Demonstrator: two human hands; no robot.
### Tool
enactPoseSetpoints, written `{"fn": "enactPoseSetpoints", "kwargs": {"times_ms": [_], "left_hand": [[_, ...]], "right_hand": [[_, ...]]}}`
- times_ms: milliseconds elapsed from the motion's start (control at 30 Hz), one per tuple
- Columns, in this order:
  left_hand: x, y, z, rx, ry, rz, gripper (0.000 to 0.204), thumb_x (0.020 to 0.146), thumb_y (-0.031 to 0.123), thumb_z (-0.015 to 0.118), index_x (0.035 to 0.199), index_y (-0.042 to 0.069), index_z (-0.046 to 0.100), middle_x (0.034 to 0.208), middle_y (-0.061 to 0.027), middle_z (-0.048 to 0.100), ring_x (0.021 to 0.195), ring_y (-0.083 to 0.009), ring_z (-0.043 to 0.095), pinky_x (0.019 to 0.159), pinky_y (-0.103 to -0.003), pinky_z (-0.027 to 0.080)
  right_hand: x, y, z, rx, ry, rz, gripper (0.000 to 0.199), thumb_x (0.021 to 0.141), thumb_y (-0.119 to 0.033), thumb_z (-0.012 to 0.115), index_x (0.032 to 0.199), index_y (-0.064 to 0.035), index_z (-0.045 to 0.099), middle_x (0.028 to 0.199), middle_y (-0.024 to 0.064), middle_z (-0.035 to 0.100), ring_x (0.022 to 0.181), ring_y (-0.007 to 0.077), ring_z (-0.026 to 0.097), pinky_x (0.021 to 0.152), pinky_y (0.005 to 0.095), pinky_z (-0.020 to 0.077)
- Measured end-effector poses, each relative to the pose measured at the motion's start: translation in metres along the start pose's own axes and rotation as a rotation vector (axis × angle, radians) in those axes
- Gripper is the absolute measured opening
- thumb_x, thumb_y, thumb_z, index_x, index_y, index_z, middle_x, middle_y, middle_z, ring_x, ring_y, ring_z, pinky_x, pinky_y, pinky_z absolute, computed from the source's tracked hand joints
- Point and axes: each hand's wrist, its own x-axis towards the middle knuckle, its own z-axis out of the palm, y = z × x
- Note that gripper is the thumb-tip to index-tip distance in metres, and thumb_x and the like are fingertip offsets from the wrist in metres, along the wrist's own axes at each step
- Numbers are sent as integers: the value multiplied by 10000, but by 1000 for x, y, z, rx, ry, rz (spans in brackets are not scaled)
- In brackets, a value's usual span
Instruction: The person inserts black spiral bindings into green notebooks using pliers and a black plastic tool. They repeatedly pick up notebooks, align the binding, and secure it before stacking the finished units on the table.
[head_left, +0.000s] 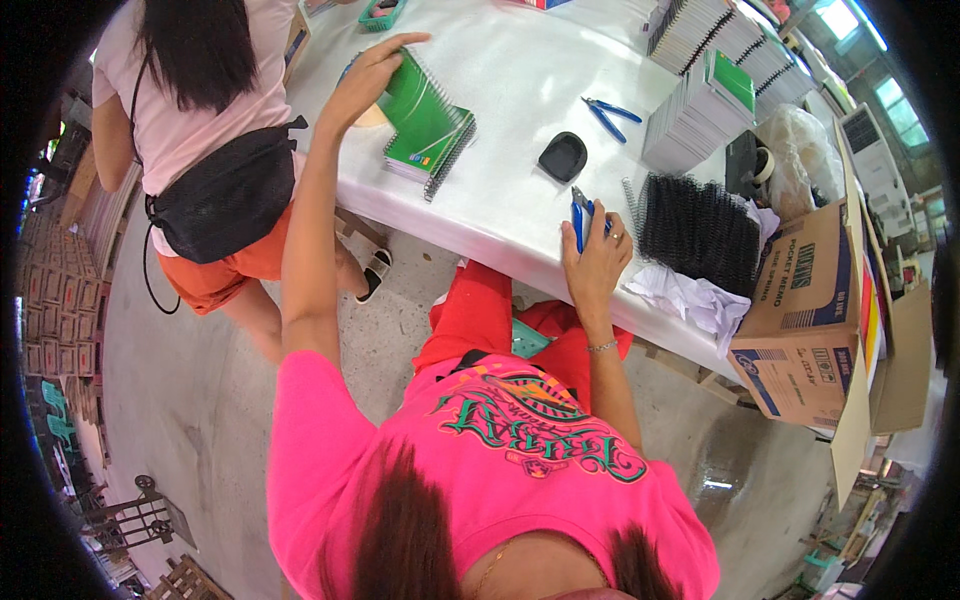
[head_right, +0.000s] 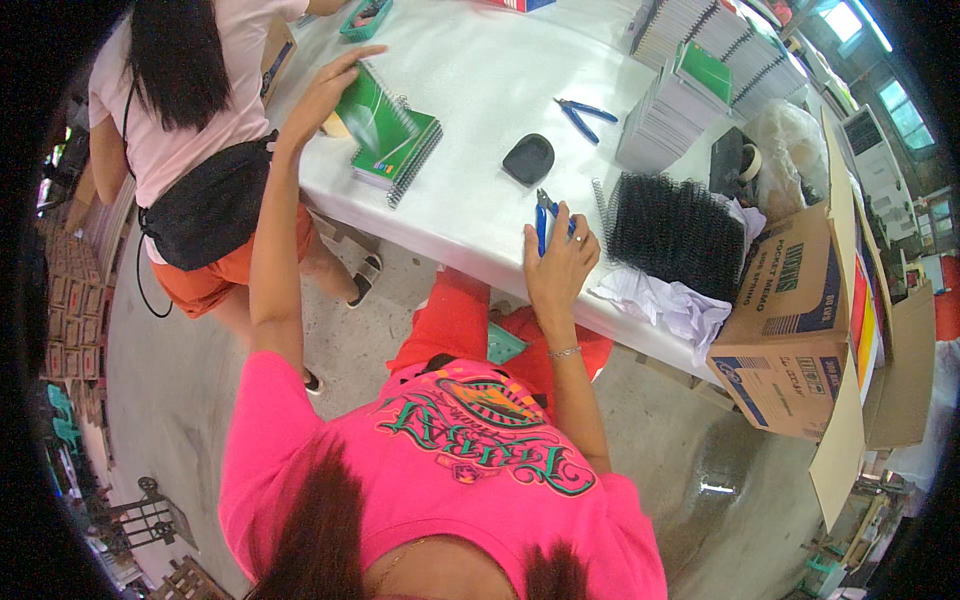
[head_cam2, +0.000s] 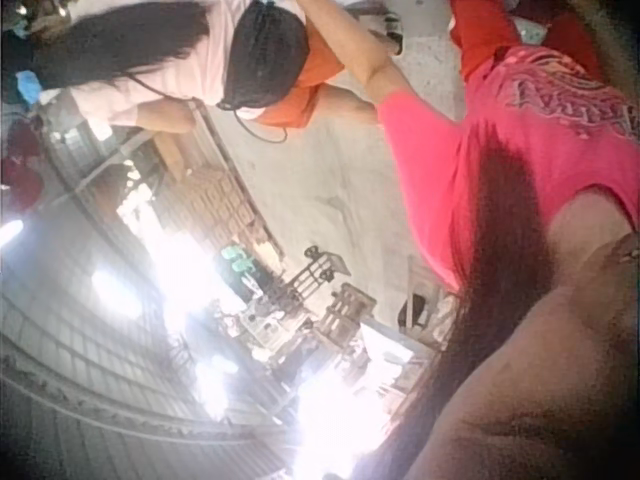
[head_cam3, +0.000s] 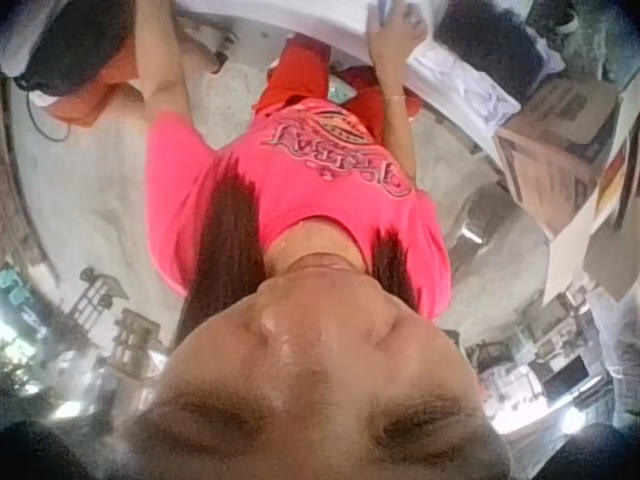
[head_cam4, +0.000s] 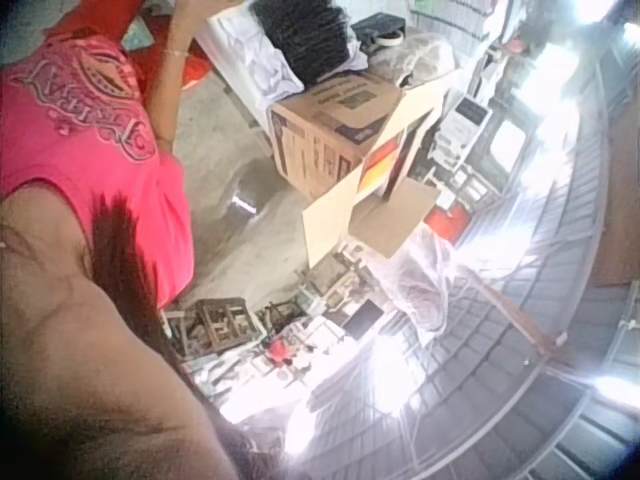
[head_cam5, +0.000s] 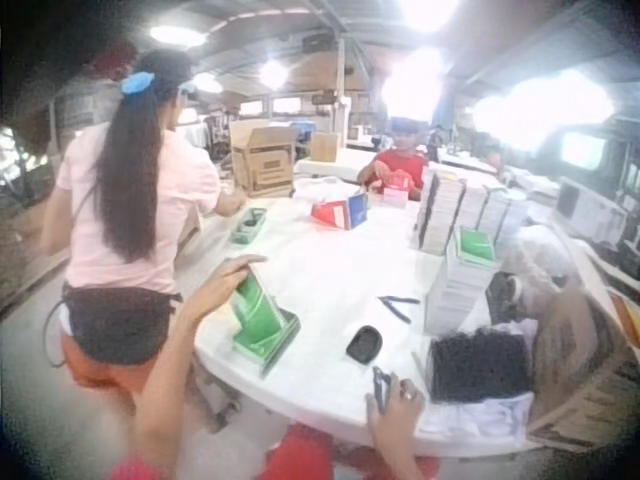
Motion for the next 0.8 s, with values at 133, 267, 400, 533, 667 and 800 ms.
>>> {"fn": "enactPoseSetpoints", "kwargs": {"times_ms": [133, 267, 400, 533, 667, 800], "left_hand": [[30, -23, 34, 102, -228, 73, 471, 878, 122, 351, 1198, 98, 695, 1115, -124, 683, 1015, -234, 612, 980, -320, 445], [41, -37, 66, 218, -378, 108, 471, 877, 141, 325, 1125, 68, 718, 1266, -139, 658, 1169, -304, 582, 1095, -357, 380], [40, -28, 92, 329, -495, 33, 495, 883, 184, 300, 1077, 113, 750, 1231, -144, 676, 1187, -311, 573, 1110, -406, 361], [15, -48, 110, 399, -373, 47, 456, 904, 134, 407, 1247, 249, 685, 1309, -80, 582, 1266, -267, 508, 1085, -519, 333], [-14, -51, 112, 430, -145, -9, 396, 994, 250, 442, 1360, 260, 594, 1389, -102, 475, 1328, -291, 430, 1102, -566, 300], [-29, -53, 105, 564, -117, -62, 419, 1021, 408, 441, 1381, 245, 579, 1466, -134, 412, 1391, -325, 359, 1114, -610, 265]], "right_hand": [[1, 1, 1, -29, -1, -4, 605, 898, -394, 655, 1377, -57, 504, 1282, 186, 505, 1153, 374, 454, 1043, 502, 314], [1, 1, 3, -38, 15, -26, 602, 899, -393, 648, 1378, -57, 503, 1280, 185, 509, 1144, 374, 460, 1039, 506, 316], [1, 6, 4, -57, 38, -29, 600, 902, -391, 643, 1380, -57, 502, 1282, 187, 510, 1139, 377, 463, 1035, 507, 320], [2, 5, 4, -35, 8, -28, 605, 908, -397, 633, 1382, -45, 498, 1284, 187, 511, 1136, 377, 465, 1034, 510, 320], [1, 4, 3, -61, 20, -29, 600, 913, -390, 628, 1382, -41, 494, 1281, 187, 508, 1140, 372, 462, 1032, 510, 320], [0, 1, 2, -42, 14, -3, 585, 925, -367, 615, 1388, -34, 484, 1274, 188, 503, 1152, 369, 454, 1037, 510, 315]]}}
